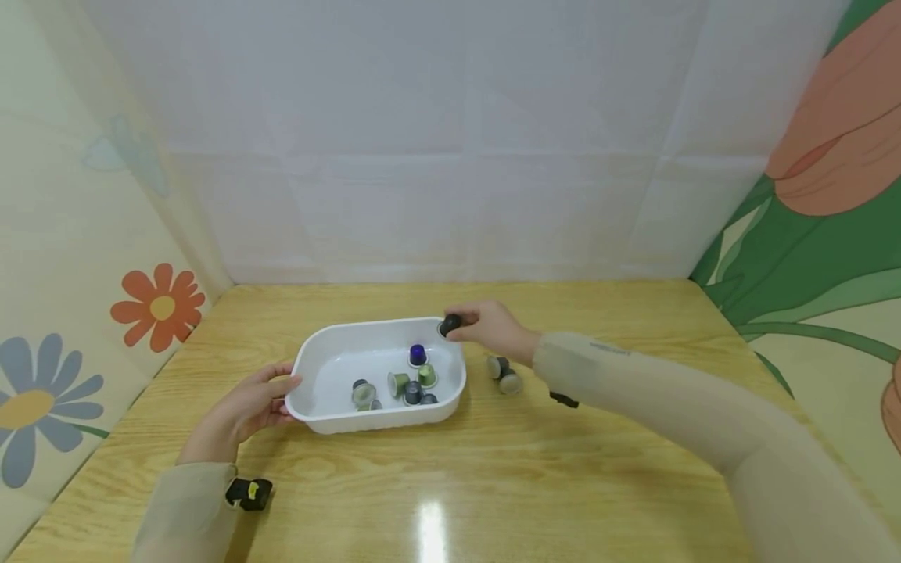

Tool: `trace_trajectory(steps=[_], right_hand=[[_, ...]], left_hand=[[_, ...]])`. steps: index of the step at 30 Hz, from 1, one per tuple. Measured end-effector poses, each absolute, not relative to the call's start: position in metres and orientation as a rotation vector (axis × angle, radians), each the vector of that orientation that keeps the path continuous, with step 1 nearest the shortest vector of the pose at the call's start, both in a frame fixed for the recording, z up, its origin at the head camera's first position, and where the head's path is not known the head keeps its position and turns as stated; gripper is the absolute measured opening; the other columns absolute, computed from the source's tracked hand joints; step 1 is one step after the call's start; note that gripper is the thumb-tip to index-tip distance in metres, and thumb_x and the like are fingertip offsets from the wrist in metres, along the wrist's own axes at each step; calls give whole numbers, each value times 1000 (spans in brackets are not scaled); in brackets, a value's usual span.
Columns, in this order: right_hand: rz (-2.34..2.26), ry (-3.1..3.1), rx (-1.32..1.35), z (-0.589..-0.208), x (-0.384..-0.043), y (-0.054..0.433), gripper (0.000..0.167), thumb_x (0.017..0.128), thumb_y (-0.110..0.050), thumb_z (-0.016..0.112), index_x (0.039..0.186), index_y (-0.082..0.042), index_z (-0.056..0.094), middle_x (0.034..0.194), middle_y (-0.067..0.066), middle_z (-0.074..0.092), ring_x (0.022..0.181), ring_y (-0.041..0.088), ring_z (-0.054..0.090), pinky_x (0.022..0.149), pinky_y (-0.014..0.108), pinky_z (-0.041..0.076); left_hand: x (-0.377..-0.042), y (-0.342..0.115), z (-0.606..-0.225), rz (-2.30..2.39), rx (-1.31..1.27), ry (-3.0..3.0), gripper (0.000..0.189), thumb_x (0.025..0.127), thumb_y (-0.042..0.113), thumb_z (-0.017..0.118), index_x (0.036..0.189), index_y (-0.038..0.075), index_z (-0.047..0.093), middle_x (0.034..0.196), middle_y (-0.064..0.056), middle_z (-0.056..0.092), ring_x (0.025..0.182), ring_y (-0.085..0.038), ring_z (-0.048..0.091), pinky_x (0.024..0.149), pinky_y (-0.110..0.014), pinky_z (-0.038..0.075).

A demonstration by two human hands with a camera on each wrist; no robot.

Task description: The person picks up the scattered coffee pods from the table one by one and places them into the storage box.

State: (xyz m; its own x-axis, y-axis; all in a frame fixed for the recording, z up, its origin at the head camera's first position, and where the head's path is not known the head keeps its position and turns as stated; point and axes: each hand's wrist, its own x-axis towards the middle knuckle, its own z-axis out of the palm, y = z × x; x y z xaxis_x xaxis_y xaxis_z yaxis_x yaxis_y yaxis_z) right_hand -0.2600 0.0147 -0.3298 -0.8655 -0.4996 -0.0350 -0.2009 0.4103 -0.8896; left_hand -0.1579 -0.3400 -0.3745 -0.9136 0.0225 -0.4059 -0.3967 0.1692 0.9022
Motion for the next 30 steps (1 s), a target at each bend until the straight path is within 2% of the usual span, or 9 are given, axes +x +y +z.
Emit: trace_trajectory(steps=[30], right_hand=[[-1454,2335,-686,-331,-256,-38,45,86,-5,73,129,-1,60,119,16,65,111,23,62,92,26,49]], left_hand=[[-158,-341,-375,1808,-364,2126,49,103,19,48,140,-4,23,80,-1,58,64,-11,57,62,-26,54]])
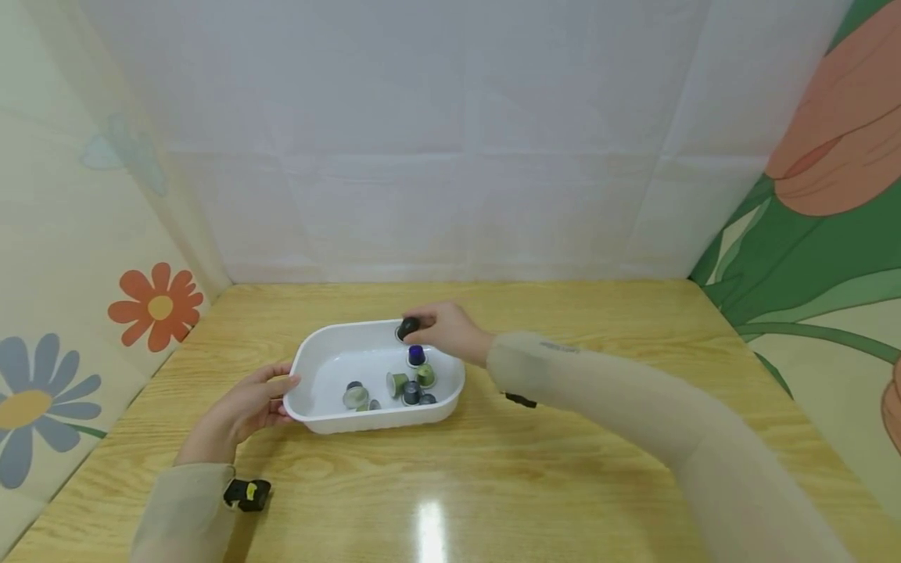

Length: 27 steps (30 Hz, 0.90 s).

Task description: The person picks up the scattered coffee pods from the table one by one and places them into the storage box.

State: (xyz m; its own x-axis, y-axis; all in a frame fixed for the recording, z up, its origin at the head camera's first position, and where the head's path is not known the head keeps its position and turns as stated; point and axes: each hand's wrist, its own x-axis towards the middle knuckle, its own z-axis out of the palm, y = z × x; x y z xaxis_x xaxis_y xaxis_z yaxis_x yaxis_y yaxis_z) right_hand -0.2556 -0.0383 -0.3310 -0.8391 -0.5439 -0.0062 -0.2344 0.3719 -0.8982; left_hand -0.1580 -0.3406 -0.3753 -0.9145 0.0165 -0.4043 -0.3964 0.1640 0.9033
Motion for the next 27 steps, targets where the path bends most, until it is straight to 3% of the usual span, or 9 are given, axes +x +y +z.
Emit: trace_trajectory(steps=[17,27], right_hand=[[-1416,2296,-757,-338,-247,-64,45,86,-1,72,129,5,59,116,17,66,107,23,64,83,23,52],[-1391,2320,-760,-335,-247,-76,45,88,-3,71,131,2,58,121,15,65,111,21,62,87,22,50]], left_hand=[[-159,-340,-376,1824,-358,2111,45,103,19,47,137,-3,26,76,-1,59,63,-10,58,61,-26,54],[-159,-340,-377,1844,-353,2096,44,103,18,47,136,-3,27,75,0,59,63,-10,58,61,-26,54]])
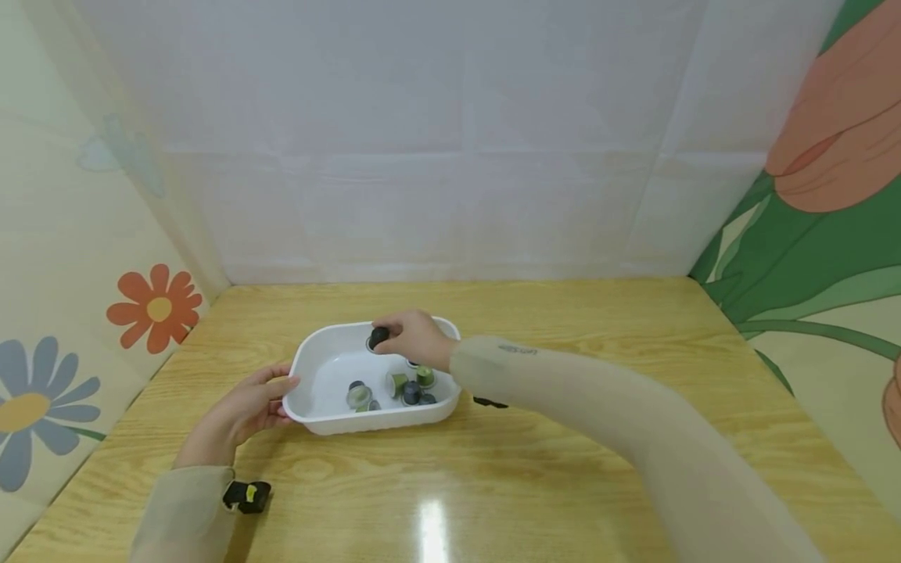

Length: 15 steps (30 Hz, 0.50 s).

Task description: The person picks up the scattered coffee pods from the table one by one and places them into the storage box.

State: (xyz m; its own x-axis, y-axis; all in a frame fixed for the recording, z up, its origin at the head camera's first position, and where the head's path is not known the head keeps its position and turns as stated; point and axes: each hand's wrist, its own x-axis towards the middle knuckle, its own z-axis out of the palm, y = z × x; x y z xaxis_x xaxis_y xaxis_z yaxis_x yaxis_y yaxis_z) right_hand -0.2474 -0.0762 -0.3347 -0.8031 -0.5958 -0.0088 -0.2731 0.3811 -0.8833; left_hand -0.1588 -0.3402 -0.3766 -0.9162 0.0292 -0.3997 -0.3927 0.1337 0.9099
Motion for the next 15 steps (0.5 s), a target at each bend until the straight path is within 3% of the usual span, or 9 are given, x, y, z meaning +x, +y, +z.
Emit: trace_trajectory(steps=[4,11,15], right_hand=[[-1392,2314,-718,-333,-247,-78,46,88,-4,72,131,0,59,120,14,65,110,20,62,86,23,51],[-1347,2313,-712,-334,-245,-74,50,91,-14,70,138,-6,53,139,6,54,128,22,50,101,28,42],[-1380,2293,-737,-334,-244,-66,49,92,-14,69,138,-5,53,139,7,53,129,23,49,102,31,42]], left_hand=[[-159,-340,-377,1833,-341,2103,45,104,18,46,137,-4,25,75,0,59,63,-10,58,60,-25,54],[-159,-340,-376,1815,-330,2119,46,104,18,46,137,-6,24,76,-1,59,63,-10,58,60,-24,54],[-158,-340,-376,1814,-347,2115,46,104,18,46,137,-5,25,77,-1,59,63,-10,58,61,-25,54]])
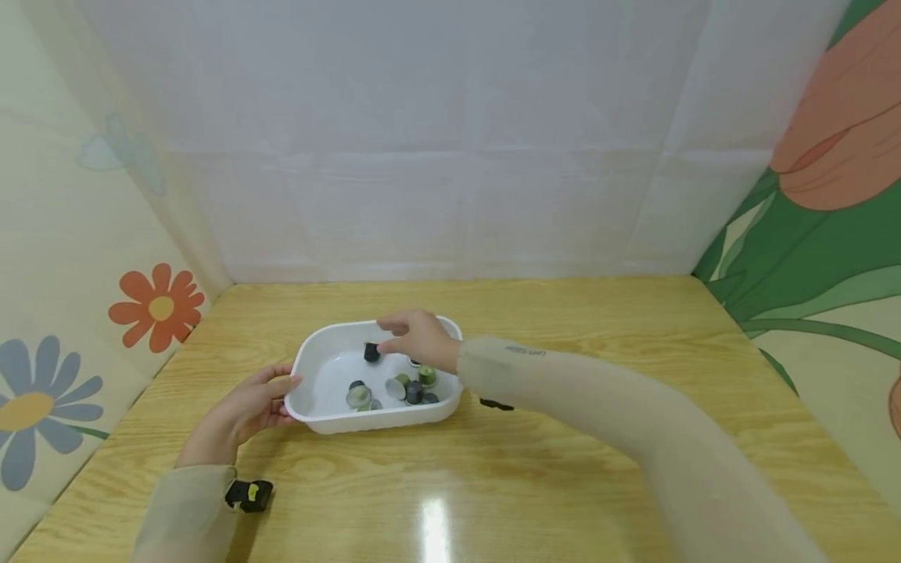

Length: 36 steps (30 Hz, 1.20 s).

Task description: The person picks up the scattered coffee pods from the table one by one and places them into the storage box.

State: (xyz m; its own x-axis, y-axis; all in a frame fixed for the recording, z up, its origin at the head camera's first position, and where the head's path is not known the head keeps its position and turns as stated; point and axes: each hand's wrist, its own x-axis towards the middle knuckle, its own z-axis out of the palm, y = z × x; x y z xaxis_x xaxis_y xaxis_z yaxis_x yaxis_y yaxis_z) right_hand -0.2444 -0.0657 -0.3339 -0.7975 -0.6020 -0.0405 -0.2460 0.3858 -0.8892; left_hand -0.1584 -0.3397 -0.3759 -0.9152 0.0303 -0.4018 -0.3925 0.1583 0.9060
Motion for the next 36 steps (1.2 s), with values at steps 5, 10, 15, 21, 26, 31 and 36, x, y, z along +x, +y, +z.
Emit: trace_trajectory(steps=[5,10,15,21,26,31,36], right_hand=[[-1418,2295,-751,-334,-248,-45,46,93,-16,68,135,-5,56,136,8,56,126,22,51,100,30,44],[-1431,2312,-736,-334,-251,-15,45,93,-17,68,135,-4,56,136,9,56,125,23,52,101,32,44],[-1443,2358,-690,-338,-251,15,46,92,-16,69,135,-4,56,136,10,56,126,25,51,100,34,44],[-1437,2435,-675,-347,-249,42,45,92,-11,68,134,2,55,137,16,54,126,32,50,99,38,45],[-1440,2464,-697,-354,-247,58,47,92,-10,68,133,7,53,136,21,52,126,35,50,101,40,44],[-1423,2480,-714,-360,-243,69,49,92,-10,68,133,10,51,137,23,50,127,38,47,103,43,41],[-1394,2503,-671,-366,-242,74,54,92,-13,68,135,12,47,140,26,46,129,41,44,105,45,38]], left_hand=[[-159,-339,-375,1818,-356,2114,45,104,18,46,137,-5,26,76,-2,58,63,-11,58,61,-25,54],[-160,-339,-376,1814,-350,2119,45,104,18,45,137,-5,26,76,-2,57,63,-10,57,61,-25,54],[-160,-340,-377,1808,-350,2119,47,104,19,45,138,-6,24,75,-2,57,63,-11,57,61,-25,54],[-160,-340,-378,1816,-341,2118,47,104,19,45,138,-6,23,75,-1,59,63,-10,58,61,-25,54],[-159,-339,-377,1825,-347,2109,44,104,18,45,136,-5,24,74,-1,58,62,-10,58,60,-25,54],[-159,-339,-376,1816,-348,2117,45,104,19,45,136,-5,25,73,-1,57,62,-10,57,60,-25,54],[-158,-338,-376,1815,-351,2121,45,104,19,45,136,-5,25,74,0,56,62,-10,56,60,-24,53]])
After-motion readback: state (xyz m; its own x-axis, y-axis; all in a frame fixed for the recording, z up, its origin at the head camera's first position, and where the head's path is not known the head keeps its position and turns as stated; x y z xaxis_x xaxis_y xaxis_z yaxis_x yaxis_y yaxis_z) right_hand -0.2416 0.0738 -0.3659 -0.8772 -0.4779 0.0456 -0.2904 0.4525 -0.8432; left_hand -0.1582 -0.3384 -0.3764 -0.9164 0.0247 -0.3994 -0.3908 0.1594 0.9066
